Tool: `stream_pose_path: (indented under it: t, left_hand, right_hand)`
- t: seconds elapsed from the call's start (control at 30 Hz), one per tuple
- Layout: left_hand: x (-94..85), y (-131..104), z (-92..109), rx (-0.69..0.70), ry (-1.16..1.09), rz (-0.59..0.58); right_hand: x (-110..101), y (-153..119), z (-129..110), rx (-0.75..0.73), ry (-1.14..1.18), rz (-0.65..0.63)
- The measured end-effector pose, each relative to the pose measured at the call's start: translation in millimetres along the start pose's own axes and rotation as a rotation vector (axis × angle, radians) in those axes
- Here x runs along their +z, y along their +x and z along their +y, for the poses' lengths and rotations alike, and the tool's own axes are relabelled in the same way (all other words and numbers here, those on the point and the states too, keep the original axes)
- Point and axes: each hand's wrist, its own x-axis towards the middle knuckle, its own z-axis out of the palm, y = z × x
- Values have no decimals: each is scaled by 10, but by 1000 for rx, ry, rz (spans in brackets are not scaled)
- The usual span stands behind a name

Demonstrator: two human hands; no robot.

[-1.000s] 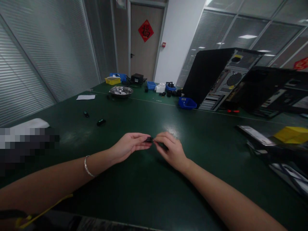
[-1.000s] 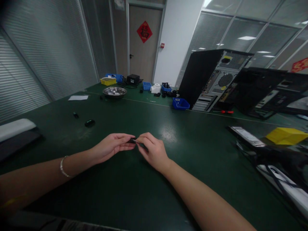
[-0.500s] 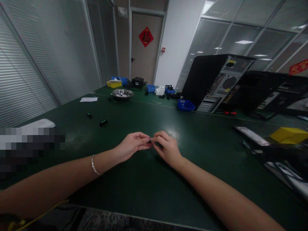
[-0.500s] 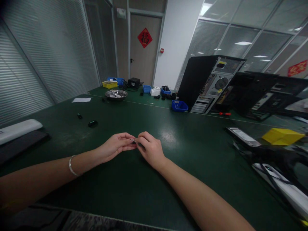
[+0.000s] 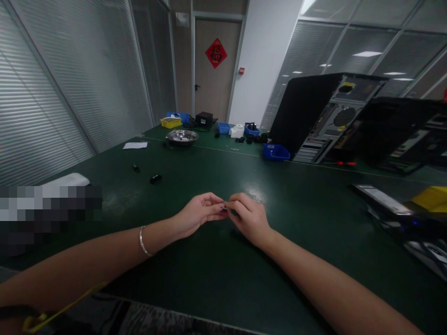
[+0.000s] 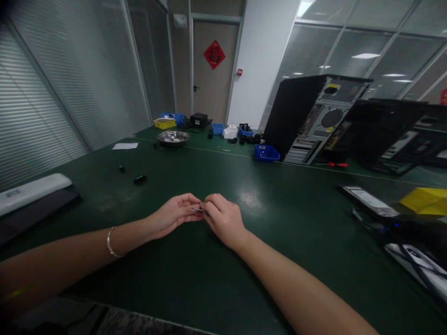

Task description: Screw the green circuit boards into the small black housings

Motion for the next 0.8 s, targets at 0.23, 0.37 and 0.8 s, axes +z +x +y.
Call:
stream_pose_path:
  t: [0.23, 0.37, 0.8]
  left_hand:
    - [-17, 14, -32, 24, -19, 14]
    - [-16, 14, -33, 27, -28, 15]
    - [-43, 22, -17, 2, -49, 7]
  right_hand:
    - [-2, 11, 11, 28, 36, -63]
    - [-28, 38, 6, 41, 67, -69]
    - [-43, 81, -2, 52, 250, 32]
